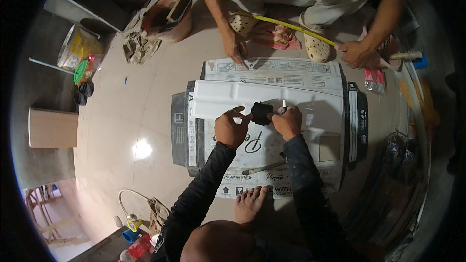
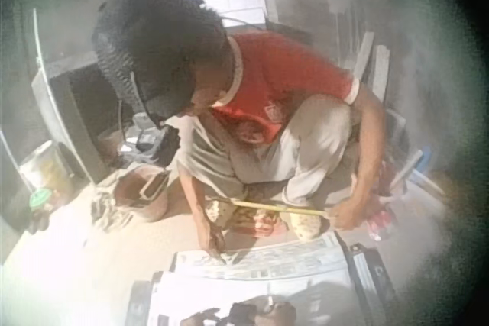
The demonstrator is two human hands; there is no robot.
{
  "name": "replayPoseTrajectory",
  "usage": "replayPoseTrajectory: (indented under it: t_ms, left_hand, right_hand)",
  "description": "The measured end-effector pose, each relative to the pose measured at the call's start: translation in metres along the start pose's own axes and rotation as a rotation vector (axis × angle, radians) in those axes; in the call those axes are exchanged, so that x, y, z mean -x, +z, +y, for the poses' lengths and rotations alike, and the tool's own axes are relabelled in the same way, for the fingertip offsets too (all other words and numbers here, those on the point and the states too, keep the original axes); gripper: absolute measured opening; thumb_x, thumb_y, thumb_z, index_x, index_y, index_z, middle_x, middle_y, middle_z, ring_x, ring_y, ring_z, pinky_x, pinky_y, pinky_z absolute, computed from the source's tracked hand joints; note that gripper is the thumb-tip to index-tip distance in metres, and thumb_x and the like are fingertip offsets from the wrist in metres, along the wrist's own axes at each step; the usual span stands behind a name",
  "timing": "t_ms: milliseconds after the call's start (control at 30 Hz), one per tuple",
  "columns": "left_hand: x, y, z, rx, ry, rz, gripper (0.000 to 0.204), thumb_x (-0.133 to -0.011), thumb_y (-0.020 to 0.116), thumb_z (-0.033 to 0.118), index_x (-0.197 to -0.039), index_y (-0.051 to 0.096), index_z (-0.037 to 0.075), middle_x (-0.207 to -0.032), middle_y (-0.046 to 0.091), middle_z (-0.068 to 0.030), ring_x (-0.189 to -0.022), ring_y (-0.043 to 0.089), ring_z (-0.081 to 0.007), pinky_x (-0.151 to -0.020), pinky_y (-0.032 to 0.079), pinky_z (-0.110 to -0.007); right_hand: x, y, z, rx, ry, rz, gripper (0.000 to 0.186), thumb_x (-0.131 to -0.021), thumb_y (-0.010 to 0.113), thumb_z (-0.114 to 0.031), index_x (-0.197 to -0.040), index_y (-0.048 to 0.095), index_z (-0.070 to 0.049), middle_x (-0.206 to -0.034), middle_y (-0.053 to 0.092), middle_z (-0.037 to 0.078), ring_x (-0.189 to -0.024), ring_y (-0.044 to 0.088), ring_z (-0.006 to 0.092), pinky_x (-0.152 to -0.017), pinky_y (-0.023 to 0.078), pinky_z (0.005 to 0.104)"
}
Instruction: The person sits on the floor and uses a screwdriver to disassemble a small black electrical component. They remove screws, separate parts, and inspect the interior while another person measures a nearby appliance.
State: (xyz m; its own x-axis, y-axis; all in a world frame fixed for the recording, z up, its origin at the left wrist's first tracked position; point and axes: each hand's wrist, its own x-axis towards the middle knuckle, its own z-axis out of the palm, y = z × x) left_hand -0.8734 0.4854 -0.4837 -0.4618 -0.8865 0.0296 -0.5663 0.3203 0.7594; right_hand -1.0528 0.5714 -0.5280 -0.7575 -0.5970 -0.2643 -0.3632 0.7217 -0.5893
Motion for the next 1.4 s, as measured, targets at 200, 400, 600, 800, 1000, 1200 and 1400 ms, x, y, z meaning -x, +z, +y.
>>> replayPoseTrajectory:
  t_ms: [200, 400, 600, 800, 1000, 1200, 1400]
  left_hand:
    - [-0.004, 0.020, -0.009, 0.057, -0.147, -0.113, 0.029, -0.089, 0.083, 0.030, -0.103, 0.083, 0.005, -0.089, 0.080, -0.0165, -0.083, 0.080, -0.0295, -0.078, 0.062, -0.037]
    - [-0.006, 0.031, -0.014, 0.028, -0.199, -0.128, 0.022, -0.090, 0.080, 0.026, -0.097, 0.084, 0.005, -0.087, 0.080, -0.0157, -0.079, 0.080, -0.0278, -0.077, 0.062, -0.036]
    - [-0.007, 0.020, -0.005, 0.049, -0.115, -0.029, 0.018, -0.086, 0.080, 0.021, -0.090, 0.083, 0.004, -0.082, 0.079, -0.0163, -0.075, 0.078, -0.0301, -0.072, 0.062, -0.038]
    - [-0.009, -0.045, 0.041, 0.319, 0.014, 0.046, 0.023, -0.093, 0.079, 0.020, -0.095, 0.081, -0.004, -0.081, 0.079, -0.0156, -0.071, 0.077, -0.0216, -0.070, 0.058, -0.034]
    - [0.002, -0.066, 0.055, 0.735, -0.092, -0.119, 0.027, -0.100, 0.073, 0.020, -0.101, 0.078, -0.006, -0.081, 0.077, -0.0086, -0.076, 0.070, -0.0121, -0.072, 0.054, -0.027]
    - [0.047, -0.019, 0.008, 0.695, -0.332, -0.236, 0.025, -0.102, 0.064, 0.018, -0.096, 0.073, -0.005, -0.083, 0.072, -0.0074, -0.072, 0.063, -0.0106, -0.068, 0.051, -0.028]
    - [0.111, 0.028, 0.002, 0.716, -0.304, -0.471, 0.024, -0.100, 0.057, 0.020, -0.106, 0.068, -0.001, -0.085, 0.070, -0.0100, -0.074, 0.065, -0.0184, -0.069, 0.052, -0.035]
  right_hand:
    - [-0.004, -0.008, 0.000, -0.117, 0.054, -0.107, 0.026, -0.078, 0.087, -0.013, -0.065, 0.068, 0.000, -0.063, 0.066, 0.005, -0.056, 0.060, 0.0149, -0.057, 0.050, 0.0349]
    - [-0.009, -0.011, 0.007, -0.146, 0.031, -0.182, 0.031, -0.076, 0.091, -0.028, -0.069, 0.074, -0.003, -0.073, 0.074, 0.015, -0.069, 0.070, 0.0336, -0.071, 0.055, 0.0443]
    - [-0.005, -0.021, -0.005, -0.171, 0.018, -0.234, 0.027, -0.077, 0.089, -0.022, -0.072, 0.074, -0.001, -0.068, 0.070, 0.011, -0.064, 0.067, 0.0231, -0.066, 0.053, 0.0384]
    - [0.014, -0.090, -0.055, -0.429, -0.235, -0.275, 0.022, -0.086, 0.082, -0.015, -0.077, 0.071, 0.001, -0.069, 0.063, 0.001, -0.062, 0.054, 0.0114, -0.060, 0.044, 0.0307]
    - [0.021, -0.153, -0.057, -0.313, -0.228, -0.191, 0.015, -0.092, 0.075, -0.013, -0.092, 0.063, -0.003, -0.075, 0.057, -0.002, -0.063, 0.052, 0.0087, -0.059, 0.042, 0.0276]
    - [0.035, -0.227, -0.014, -0.023, -0.124, -0.160, 0.013, -0.092, 0.070, -0.011, -0.091, 0.058, -0.005, -0.073, 0.054, 0.000, -0.062, 0.053, 0.0099, -0.058, 0.043, 0.0295]
    - [0.054, -0.254, 0.003, 0.094, -0.114, -0.248, 0.016, -0.089, 0.070, -0.010, -0.084, 0.055, -0.007, -0.071, 0.051, -0.002, -0.060, 0.050, 0.0098, -0.058, 0.041, 0.0290]
